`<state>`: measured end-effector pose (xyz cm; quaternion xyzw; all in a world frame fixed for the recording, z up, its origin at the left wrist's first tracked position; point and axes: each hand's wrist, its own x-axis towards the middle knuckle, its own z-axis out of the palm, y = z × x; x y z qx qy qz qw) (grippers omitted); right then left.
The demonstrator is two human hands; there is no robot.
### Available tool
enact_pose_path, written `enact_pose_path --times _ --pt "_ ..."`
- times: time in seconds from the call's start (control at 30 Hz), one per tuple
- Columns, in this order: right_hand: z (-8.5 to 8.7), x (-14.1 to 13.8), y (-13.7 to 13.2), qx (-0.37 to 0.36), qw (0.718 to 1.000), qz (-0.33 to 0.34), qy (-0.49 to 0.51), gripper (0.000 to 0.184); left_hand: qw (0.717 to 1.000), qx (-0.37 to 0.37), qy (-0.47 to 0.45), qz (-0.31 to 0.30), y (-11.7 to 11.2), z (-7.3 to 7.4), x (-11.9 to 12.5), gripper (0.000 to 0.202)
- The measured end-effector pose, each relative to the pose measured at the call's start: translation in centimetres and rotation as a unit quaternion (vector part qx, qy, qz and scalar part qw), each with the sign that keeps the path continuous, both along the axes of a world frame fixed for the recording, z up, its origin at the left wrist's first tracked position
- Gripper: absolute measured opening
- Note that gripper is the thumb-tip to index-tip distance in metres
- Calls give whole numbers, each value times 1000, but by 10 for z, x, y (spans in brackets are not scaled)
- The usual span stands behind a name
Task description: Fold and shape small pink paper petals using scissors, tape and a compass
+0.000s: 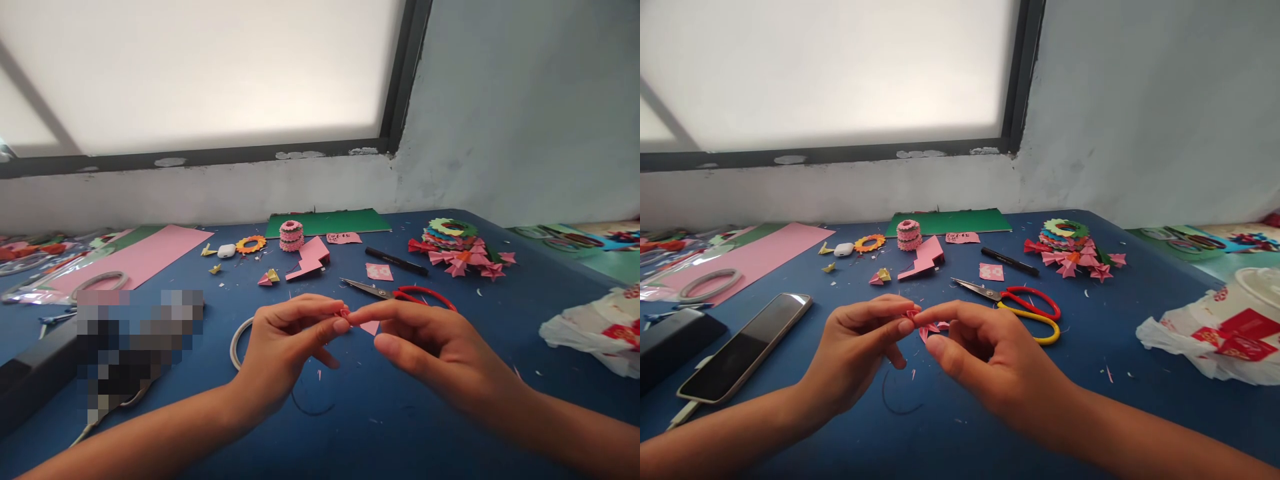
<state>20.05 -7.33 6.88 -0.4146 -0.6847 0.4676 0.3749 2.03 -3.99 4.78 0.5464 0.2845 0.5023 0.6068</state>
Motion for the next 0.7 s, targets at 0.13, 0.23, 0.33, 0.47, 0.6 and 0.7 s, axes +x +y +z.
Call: enact_pose_path --times 0.13,0.23,0.33,0.47,0.6,0.7 --pt "0 0 0 3 1000 -3 -12 28 1000 -5 4 5 0 1 0 13" --pt "1 0 -1 2 1000 -5 -17 29 1000 -2 11 15 -1 2 0 12" --pt "1 0 -1 3 1000 -6 -16 31 999 13 21 30 -1 2 0 11" --pt "2 1 -1 1 1000 -4 -15 31 996 50 52 48 -1 2 -1 13" --pt "1 1 -2 20 999 -9 -48 32 992 77 76 59 -2 4 -1 16" --pt "-2 1 -4 63 994 -18 -86 33 991 84 82 65 -2 4 -1 17"
